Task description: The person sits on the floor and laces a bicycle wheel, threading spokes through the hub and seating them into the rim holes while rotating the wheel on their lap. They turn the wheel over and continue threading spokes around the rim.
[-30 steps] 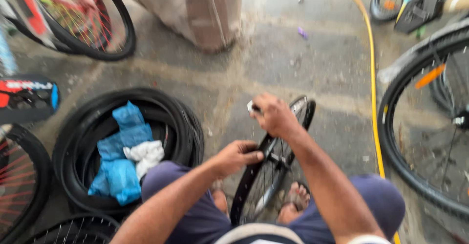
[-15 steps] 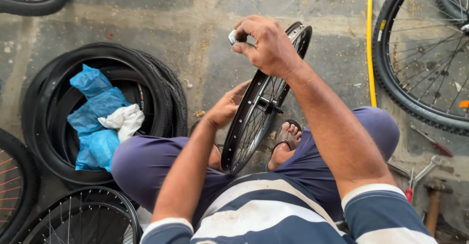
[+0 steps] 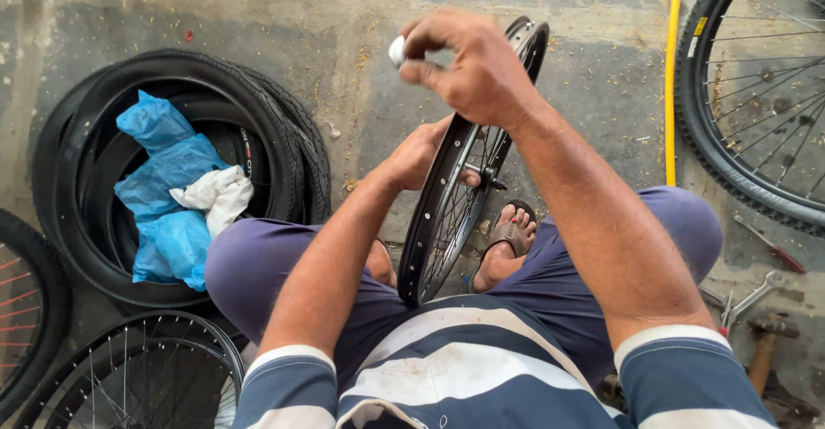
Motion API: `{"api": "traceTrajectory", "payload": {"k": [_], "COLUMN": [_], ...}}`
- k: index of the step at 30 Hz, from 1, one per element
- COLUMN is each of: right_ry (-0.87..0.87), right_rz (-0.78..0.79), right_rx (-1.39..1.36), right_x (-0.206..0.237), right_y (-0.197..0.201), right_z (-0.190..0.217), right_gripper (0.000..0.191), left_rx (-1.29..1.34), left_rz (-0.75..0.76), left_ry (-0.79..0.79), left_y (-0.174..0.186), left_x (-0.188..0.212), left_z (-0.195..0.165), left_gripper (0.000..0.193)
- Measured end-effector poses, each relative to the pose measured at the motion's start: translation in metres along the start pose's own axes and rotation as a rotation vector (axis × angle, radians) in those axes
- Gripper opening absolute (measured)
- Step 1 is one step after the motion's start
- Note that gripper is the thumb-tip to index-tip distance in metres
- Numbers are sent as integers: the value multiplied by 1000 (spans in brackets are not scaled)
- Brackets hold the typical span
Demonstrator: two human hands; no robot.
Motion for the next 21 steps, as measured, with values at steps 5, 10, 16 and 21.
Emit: {"api": "traceTrajectory", "payload": {"k": [5, 10, 16, 21], "right_ry": [106, -94, -103, -356], "right_rz": [-413, -485, -223, -52], "right_rx": [-93, -362, -127, -905], "right_x": [51, 141, 160, 156], "right_y": [11, -25, -61, -96], "right_z": [14, 18, -10, -48], "right_gripper": [24, 20, 25, 19], "left_rx": [-38, -33, 526, 569], "left_rz": [-140, -199, -152, -85], "left_ry": [-70, -145, 44, 8], "left_y": [4, 12, 16, 7], "left_x": [8, 13, 9, 9], "left_z": [23, 45, 75, 65], "left_gripper": [81, 83, 64, 59]}}
Point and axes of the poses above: each hand's wrist, its own x-axis away from the middle knuckle, its own y-axis out of the back of the hand, z = x × y, the point moved 5 cm from there along -x, towards the middle knuckle, and after that the axes turned 12 degrees about x, right-handed, at the moved point
